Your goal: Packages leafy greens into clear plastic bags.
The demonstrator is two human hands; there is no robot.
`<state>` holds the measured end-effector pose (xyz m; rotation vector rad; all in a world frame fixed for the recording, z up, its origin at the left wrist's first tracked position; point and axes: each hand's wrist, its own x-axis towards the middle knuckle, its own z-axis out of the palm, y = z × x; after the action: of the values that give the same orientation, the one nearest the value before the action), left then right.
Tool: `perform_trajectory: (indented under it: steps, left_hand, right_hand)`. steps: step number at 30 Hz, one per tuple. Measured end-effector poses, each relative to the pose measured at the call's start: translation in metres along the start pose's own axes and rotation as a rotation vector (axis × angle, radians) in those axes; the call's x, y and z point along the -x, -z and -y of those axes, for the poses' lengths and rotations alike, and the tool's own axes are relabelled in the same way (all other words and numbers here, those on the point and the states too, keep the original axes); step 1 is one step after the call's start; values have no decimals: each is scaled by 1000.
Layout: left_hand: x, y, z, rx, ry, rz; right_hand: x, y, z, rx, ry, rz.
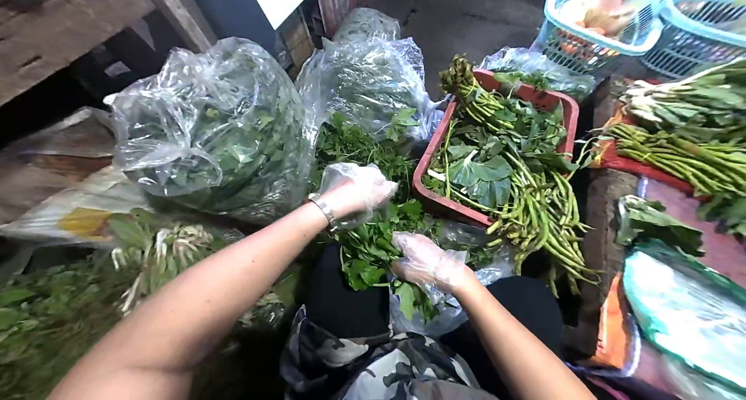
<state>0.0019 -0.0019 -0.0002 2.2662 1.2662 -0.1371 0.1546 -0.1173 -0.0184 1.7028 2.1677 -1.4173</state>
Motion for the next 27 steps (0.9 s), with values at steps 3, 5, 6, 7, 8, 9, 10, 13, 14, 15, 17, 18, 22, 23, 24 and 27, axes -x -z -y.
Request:
perform_trajectory:
  steps: [3, 5, 6, 7, 8, 9, 10, 13, 14, 15, 17, 18, 22, 23, 24, 27]
  left_hand:
    - [26, 1, -33, 43, -80, 37]
    - [53, 0, -36, -134, -142, 12]
    - [66, -6, -27, -175, -180, -44]
    - [77, -14, -15, -177, -214, -140]
    - [85, -22, -2, -166, -223, -236]
    - [92, -27, 10, -136, -200, -289]
    - [97, -30, 21, -84, -156, -279]
    - [110, -44, 45, 143, -141, -183]
    - [113, -54, 52, 241, -202, -195]
    - [113, -66, 58, 329, -271, -231]
    - [112, -83, 63, 451, -308, -321]
    - [111, -89, 58, 464, -267, -387]
    - [102, -89, 16, 325, 111, -524]
    - [99, -87, 4, 306, 181, -517]
    - [96, -87, -7, 275, 206, -546]
    - [88, -88, -27, 204, 220, -628]
  right_hand:
    - [4, 2, -4, -86, -17, -10]
    - [2, -2, -15, -232, 7, -45]
    - [2, -5, -19, -309, 20, -56]
    - [1, -8, -23, -377, 41, -72]
    - [0, -10, -25, -430, 61, -74]
    - [-1, -13, -27, -481, 79, -79]
    - [-2, -17, -29, -524, 89, -86]
    - [-4, -23, -28, -643, 79, -120]
    - [-2, -23, -25, -709, 55, -135]
    - [0, -23, -23, -767, 23, -149]
    - [0, -24, -22, -834, -50, -158]
    - [0, -24, -21, -833, -73, -156]
    - [0, -37, -11, -807, -31, -244]
    - [0, -40, -9, -794, -2, -263]
    - [1, -41, -7, -812, 9, -279]
    - [13, -35, 0, -960, -35, -284]
